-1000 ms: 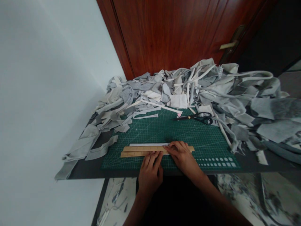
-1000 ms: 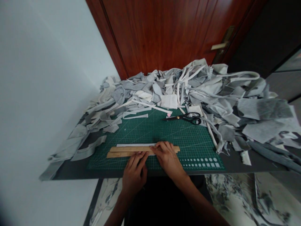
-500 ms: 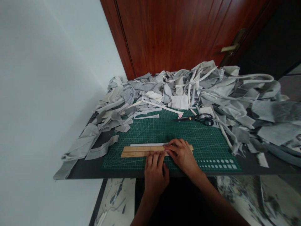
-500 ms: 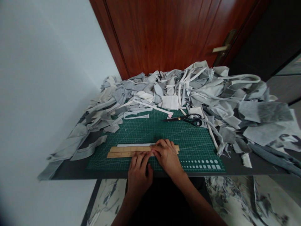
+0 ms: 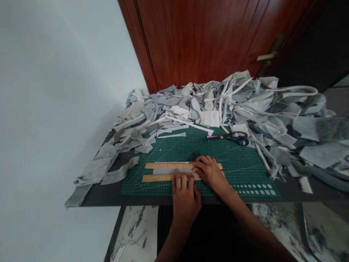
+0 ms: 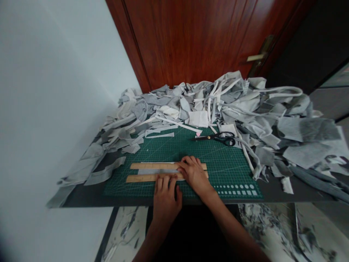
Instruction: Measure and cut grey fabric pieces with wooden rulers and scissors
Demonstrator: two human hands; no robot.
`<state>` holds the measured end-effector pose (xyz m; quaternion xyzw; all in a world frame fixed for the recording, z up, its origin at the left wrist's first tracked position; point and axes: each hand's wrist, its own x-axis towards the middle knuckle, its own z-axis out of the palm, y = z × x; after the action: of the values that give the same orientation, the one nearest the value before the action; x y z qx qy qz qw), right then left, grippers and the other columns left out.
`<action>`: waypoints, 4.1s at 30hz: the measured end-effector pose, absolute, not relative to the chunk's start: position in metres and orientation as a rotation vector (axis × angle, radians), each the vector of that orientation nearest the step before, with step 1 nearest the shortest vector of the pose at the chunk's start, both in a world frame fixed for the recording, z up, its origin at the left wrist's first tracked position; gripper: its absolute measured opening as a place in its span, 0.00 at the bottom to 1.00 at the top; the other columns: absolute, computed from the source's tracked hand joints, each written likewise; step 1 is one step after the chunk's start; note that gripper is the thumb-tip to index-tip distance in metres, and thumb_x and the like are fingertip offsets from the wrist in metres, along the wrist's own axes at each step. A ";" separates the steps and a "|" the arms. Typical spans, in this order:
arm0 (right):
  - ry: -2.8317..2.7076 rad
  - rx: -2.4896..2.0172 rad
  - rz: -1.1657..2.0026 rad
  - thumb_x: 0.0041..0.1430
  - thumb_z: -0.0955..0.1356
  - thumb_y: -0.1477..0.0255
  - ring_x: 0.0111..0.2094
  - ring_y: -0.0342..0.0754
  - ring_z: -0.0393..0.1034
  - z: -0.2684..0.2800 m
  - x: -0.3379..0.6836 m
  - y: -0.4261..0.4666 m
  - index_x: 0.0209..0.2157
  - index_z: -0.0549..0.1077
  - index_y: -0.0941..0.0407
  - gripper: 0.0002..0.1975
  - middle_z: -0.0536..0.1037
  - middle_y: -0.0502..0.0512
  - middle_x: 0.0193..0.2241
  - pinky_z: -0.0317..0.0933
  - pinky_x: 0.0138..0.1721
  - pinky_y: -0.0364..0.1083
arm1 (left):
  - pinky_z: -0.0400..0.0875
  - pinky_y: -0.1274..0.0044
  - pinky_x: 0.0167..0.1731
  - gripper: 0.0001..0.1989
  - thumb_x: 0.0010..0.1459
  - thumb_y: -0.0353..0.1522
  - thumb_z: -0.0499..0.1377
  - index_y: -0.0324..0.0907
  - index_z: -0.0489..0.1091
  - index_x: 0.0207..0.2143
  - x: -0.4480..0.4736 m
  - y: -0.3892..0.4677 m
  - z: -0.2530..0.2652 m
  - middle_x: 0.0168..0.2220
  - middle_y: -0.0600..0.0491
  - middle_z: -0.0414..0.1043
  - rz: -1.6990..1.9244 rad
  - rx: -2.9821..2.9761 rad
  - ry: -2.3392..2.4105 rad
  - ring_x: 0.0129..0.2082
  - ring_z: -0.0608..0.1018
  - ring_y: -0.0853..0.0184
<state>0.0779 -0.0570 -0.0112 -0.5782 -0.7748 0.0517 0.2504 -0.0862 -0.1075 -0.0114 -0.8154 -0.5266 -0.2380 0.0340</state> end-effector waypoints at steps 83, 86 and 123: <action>-2.052 -1.532 0.265 0.68 0.71 0.74 0.43 0.52 0.66 -0.005 0.089 -0.043 0.37 0.82 0.50 0.07 0.78 0.54 0.42 0.57 0.45 0.51 | 0.66 0.51 0.61 0.15 0.66 0.26 0.55 0.35 0.72 0.53 -0.086 -0.105 -0.016 0.47 0.41 0.71 -0.838 -2.523 -1.574 0.50 0.72 0.51; -2.030 -1.560 0.240 0.68 0.71 0.74 0.44 0.52 0.66 -0.005 0.092 -0.043 0.37 0.83 0.50 0.08 0.78 0.54 0.42 0.57 0.45 0.51 | 0.68 0.52 0.59 0.15 0.66 0.26 0.54 0.36 0.72 0.53 -0.086 -0.105 -0.015 0.47 0.41 0.71 -0.825 -2.519 -1.576 0.50 0.72 0.50; -1.962 -1.412 0.344 0.68 0.71 0.71 0.46 0.53 0.64 -0.021 0.100 -0.035 0.42 0.83 0.51 0.05 0.77 0.56 0.43 0.55 0.47 0.52 | 0.70 0.64 0.55 0.14 0.70 0.33 0.51 0.44 0.75 0.50 -0.172 0.008 -0.004 0.47 0.47 0.75 -0.836 -2.837 -1.419 0.51 0.74 0.57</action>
<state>0.0999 -0.0346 -0.0209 -0.5433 -0.7548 0.1323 0.3429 -0.1719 0.0079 -0.0038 -0.8628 -0.4315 -0.2542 -0.0693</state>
